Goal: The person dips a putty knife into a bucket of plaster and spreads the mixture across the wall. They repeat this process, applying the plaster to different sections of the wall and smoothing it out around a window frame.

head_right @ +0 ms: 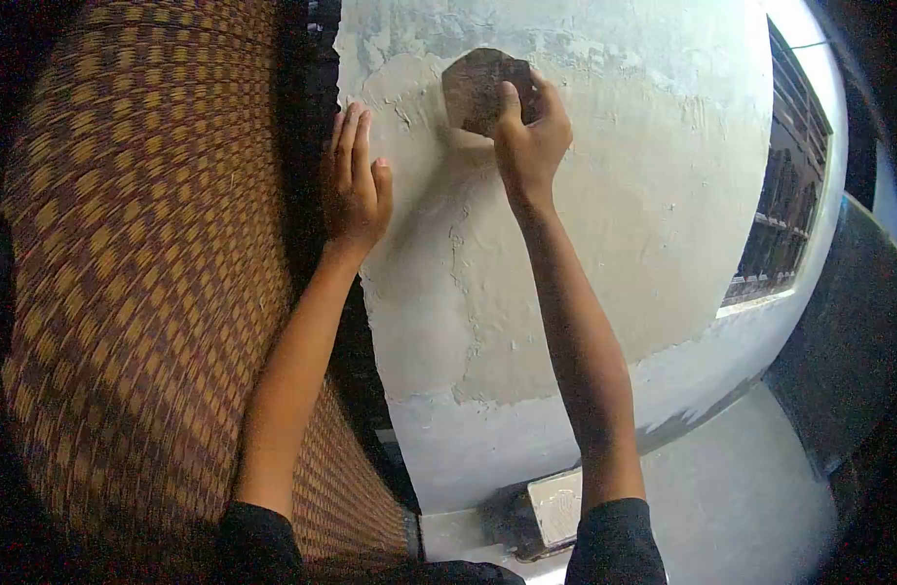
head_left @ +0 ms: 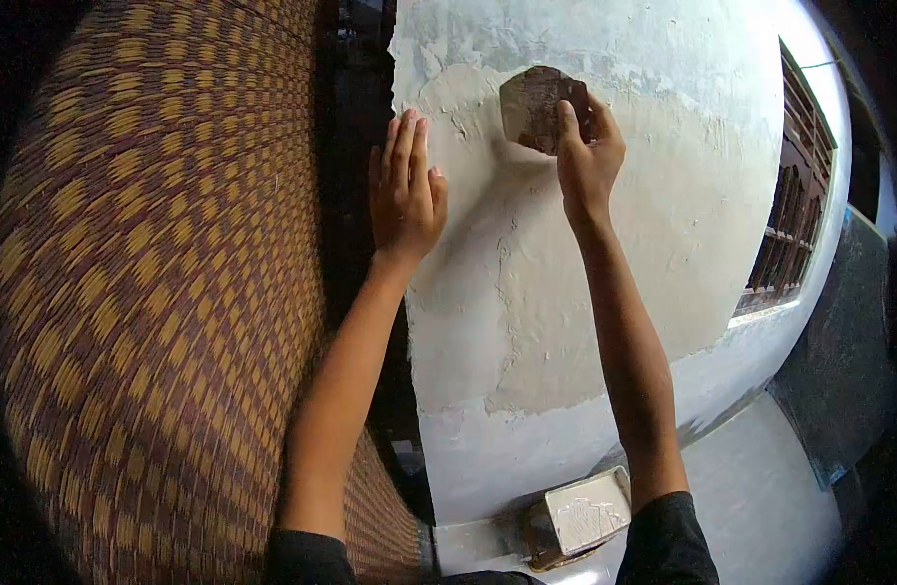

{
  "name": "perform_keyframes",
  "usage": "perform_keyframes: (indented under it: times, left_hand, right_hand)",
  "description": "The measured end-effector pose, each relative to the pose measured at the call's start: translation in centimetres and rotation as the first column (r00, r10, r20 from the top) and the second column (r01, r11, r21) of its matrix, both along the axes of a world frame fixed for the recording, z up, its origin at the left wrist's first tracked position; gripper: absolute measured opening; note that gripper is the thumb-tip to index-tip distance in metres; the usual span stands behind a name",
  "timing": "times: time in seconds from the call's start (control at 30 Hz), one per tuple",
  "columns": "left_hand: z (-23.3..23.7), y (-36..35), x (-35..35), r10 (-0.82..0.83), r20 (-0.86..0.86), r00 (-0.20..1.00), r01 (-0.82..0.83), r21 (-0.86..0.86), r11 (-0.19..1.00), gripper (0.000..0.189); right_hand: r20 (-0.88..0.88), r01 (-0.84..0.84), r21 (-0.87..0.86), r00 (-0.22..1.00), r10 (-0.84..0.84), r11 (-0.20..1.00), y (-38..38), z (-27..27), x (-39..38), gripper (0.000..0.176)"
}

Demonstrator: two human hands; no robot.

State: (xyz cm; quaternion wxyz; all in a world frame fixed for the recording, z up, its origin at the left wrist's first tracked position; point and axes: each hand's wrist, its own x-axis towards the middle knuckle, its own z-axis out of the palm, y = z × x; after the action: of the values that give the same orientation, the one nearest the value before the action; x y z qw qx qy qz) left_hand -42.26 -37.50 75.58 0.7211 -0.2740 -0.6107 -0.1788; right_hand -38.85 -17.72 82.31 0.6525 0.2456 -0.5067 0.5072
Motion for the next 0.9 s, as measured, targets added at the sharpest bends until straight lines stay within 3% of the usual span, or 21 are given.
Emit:
perform_keyframes:
  times: [0.03,0.1,0.17,0.23,0.3,0.37,0.43,0.5,0.53,0.57,0.63,0.67,0.8,0.83,0.9]
  left_hand:
    - [0.1,0.0,0.2,0.009,0.016,1.000,-0.009,0.002,1.000,0.054]
    - [0.1,0.0,-0.2,-0.004,-0.004,1.000,0.004,-0.001,1.000,0.054]
    - [0.0,0.1,-0.3,-0.022,-0.022,1.000,0.022,-0.004,1.000,0.054]
    - [0.1,0.0,-0.2,-0.015,-0.003,1.000,0.015,-0.022,1.000,0.051]
    - [0.1,-0.1,0.0,0.006,0.004,1.000,-0.006,-0.023,1.000,0.051]
    - [0.1,-0.1,0.0,0.021,0.013,1.000,-0.021,-0.026,0.999,0.051]
    - [0.1,-0.1,-0.2,-0.010,-0.002,1.000,0.010,-0.026,1.000,0.051]
    - [0.1,0.0,-0.1,-0.011,-0.004,1.000,0.011,-0.011,1.000,0.052]
    - [0.1,0.0,0.0,-0.007,-0.010,1.000,0.007,0.001,1.000,0.054]
    - [0.2,-0.1,0.2,-0.005,-0.011,1.000,0.005,0.004,1.000,0.054]
    - [0.1,0.0,0.8,-0.003,0.037,0.999,0.004,-0.017,1.000,0.051]
    - [0.1,0.0,0.6,-0.007,0.039,0.999,0.008,-0.018,1.000,0.051]
    - [0.1,0.0,0.5,0.005,0.000,1.000,-0.005,-0.017,1.000,0.051]
    - [0.1,-0.1,0.6,0.012,0.017,1.000,-0.012,-0.019,1.000,0.051]
    - [0.2,-0.2,0.6,0.015,0.013,1.000,-0.015,-0.019,1.000,0.051]
  right_hand:
    - [-0.002,-0.003,-0.001,1.000,0.003,1.000,-0.2,-0.2,-0.2,0.029]
    - [0.022,0.172,0.287,0.982,-0.186,0.942,-1.4,-0.9,0.6,0.029]
    - [0.030,0.211,0.276,0.973,-0.228,0.938,-1.7,-0.8,1.0,0.029]
    - [0.012,0.089,0.004,0.996,-0.089,0.996,-1.2,0.2,0.7,0.029]
    - [0.031,0.010,-0.020,0.999,-0.009,1.000,-1.5,0.3,0.8,0.029]
    - [0.040,0.140,0.303,0.986,-0.160,0.943,-1.9,-0.5,1.2,0.032]
    - [-0.012,0.195,0.305,0.980,-0.201,0.932,-0.7,0.0,-0.2,0.032]
    - [0.020,-0.056,-0.023,0.998,0.056,0.998,0.4,0.9,0.2,0.029]
    - [-0.032,-0.243,-0.046,0.970,0.242,0.969,0.8,1.0,0.5,0.029]
    - [-0.032,-0.245,-0.043,0.969,0.244,0.969,0.7,0.6,0.4,0.029]
    - [0.063,0.066,0.179,0.995,-0.079,0.982,0.7,-0.3,0.3,0.030]
    - [0.065,0.069,0.178,0.994,-0.082,0.982,0.9,-0.3,0.2,0.030]
    - [0.073,-0.111,-0.144,0.990,0.122,0.983,1.8,0.5,0.3,0.029]
    - [0.069,-0.116,-0.143,0.990,0.127,0.983,1.5,0.3,0.1,0.029]
    - [0.026,0.067,0.142,0.997,-0.072,0.988,0.7,-0.3,0.0,0.028]
